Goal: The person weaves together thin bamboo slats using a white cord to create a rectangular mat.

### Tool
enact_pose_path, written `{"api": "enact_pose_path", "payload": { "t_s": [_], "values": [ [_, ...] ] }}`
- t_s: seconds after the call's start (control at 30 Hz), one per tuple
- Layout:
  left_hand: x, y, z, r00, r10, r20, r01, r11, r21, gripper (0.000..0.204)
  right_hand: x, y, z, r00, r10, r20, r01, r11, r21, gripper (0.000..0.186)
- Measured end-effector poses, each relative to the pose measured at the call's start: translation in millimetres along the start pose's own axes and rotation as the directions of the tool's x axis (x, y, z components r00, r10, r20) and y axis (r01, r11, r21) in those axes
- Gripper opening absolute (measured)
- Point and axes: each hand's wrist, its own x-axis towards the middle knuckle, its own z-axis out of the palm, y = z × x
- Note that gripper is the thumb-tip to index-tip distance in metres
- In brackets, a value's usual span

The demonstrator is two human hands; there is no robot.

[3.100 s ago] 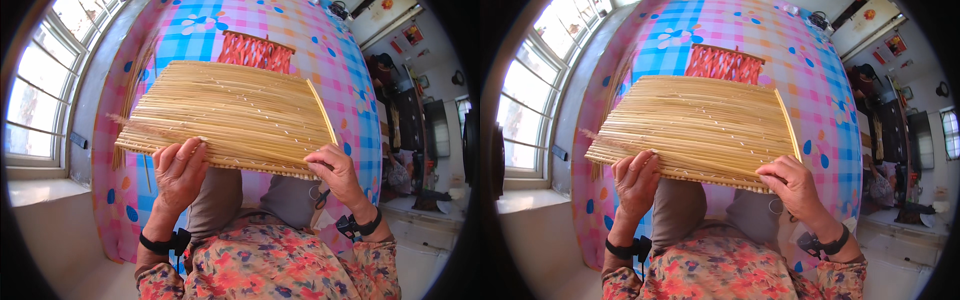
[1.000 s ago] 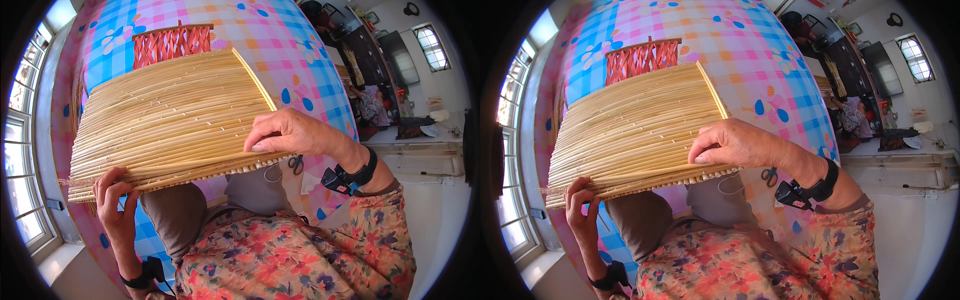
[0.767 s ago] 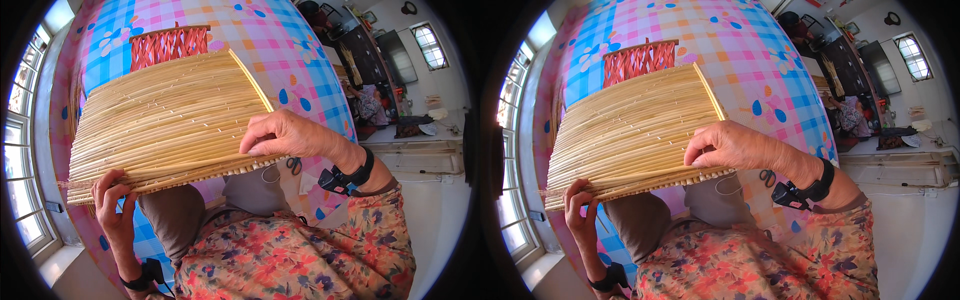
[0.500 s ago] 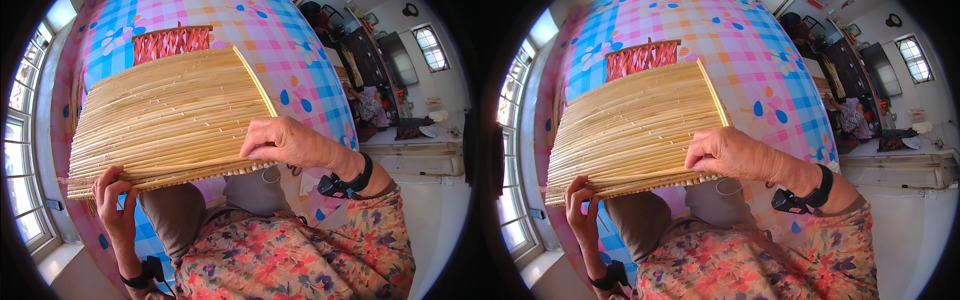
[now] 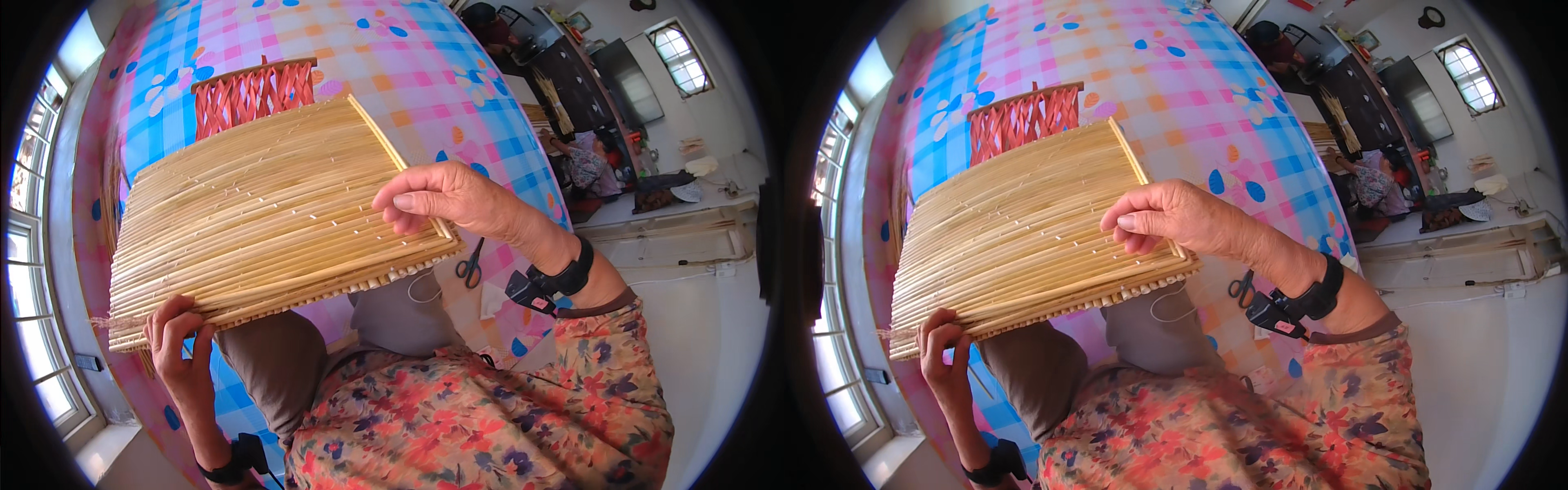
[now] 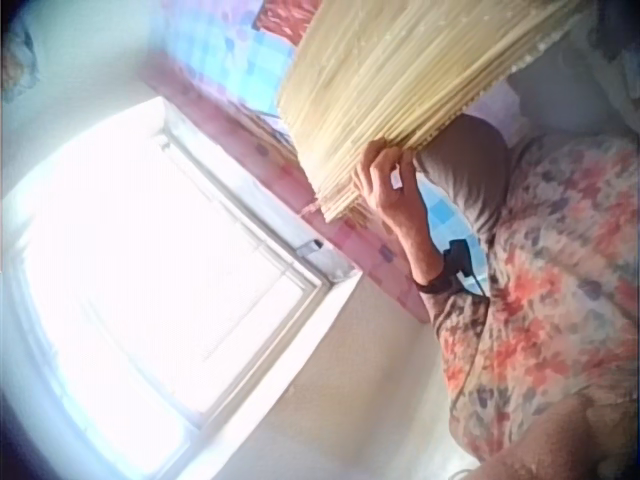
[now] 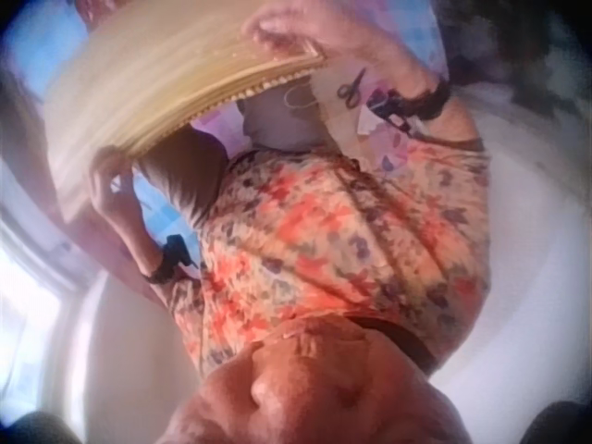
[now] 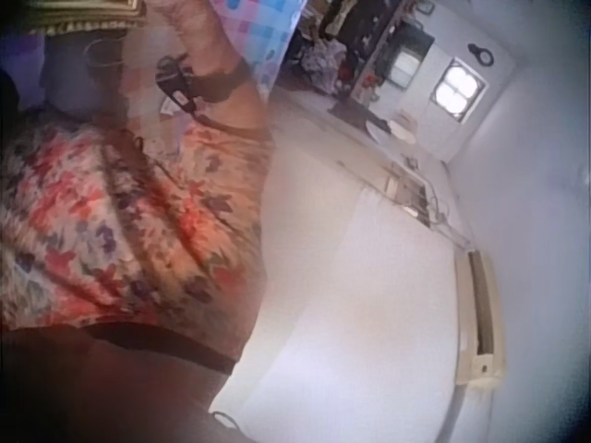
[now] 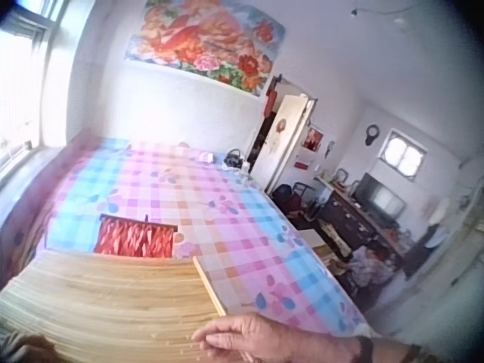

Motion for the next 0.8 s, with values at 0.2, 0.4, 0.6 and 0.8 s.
{"api": "enact_pose_path", "payload": {
  "t_s": [0.2, 0.4, 0.6, 0.8],
  "values": [
    [0, -2, -2, 0.999, 0.031, 0.031, -0.031, 0.999, 0.021, 0.016, -2, 1, 2, 1.000, -0.023, -0.018, 0.024, 0.998, 0.056, 0.026],
    [1, -2, 0, 0.998, 0.048, 0.027, -0.049, 0.999, 0.018, 0.017, -3, 2, -1, 0.997, -0.052, -0.055, 0.052, 0.999, 0.001, 0.026],
    [0, 1, 3, 0.999, -0.035, -0.002, 0.035, 0.999, -0.027, 0.018, -13, -4, 5, 0.982, -0.143, -0.121, 0.114, 0.969, -0.220, 0.020],
    [-2, -1, 2, 0.998, -0.056, -0.020, 0.056, 0.998, -0.034, 0.016, -30, 9, -3, 0.962, -0.170, -0.211, 0.144, 0.980, -0.134, 0.014]
  ]
}}
